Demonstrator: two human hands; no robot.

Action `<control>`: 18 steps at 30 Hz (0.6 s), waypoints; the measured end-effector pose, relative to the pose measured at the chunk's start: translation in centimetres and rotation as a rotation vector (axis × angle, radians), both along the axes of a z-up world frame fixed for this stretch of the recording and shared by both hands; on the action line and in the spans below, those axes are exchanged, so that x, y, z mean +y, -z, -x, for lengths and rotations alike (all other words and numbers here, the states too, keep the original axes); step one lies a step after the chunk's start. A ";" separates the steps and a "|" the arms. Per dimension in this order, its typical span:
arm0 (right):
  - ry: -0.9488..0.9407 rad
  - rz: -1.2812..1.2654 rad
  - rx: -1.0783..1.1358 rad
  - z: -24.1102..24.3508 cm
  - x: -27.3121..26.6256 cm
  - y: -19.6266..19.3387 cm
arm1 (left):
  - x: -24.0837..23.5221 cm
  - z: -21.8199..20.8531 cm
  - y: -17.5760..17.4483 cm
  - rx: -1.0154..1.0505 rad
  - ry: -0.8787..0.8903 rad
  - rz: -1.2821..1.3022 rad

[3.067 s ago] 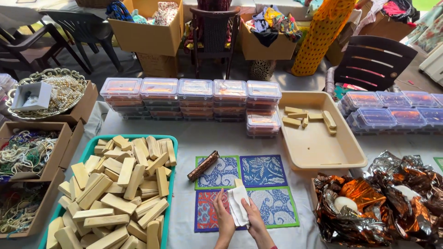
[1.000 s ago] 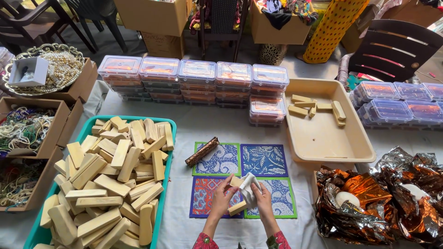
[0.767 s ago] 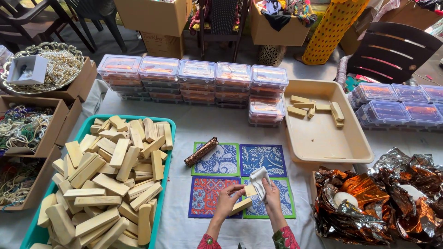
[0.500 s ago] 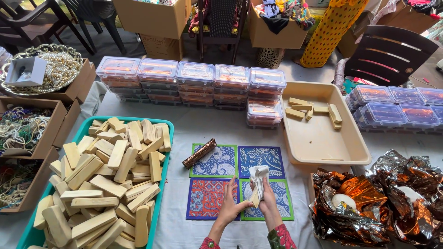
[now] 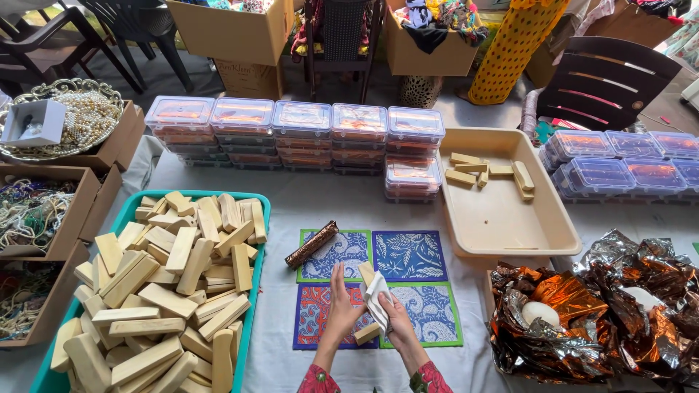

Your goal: The person wipes rectangular soap bars with a white cloth, then wraps them in aluminum foil. They place the wrapped bars on a patterned mat and continue wiping additional soap bars from a tray.

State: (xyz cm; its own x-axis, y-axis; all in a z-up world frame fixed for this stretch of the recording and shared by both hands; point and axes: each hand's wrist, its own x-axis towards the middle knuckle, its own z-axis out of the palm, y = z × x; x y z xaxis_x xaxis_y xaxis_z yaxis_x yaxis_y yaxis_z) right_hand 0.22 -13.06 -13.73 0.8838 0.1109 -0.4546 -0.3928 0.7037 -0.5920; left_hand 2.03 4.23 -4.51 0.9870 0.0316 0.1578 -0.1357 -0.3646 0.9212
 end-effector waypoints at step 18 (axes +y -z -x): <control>0.226 -0.131 0.062 -3.7 -3.9 3.4 | -3.1 3.1 -3.9 0.030 0.215 0.144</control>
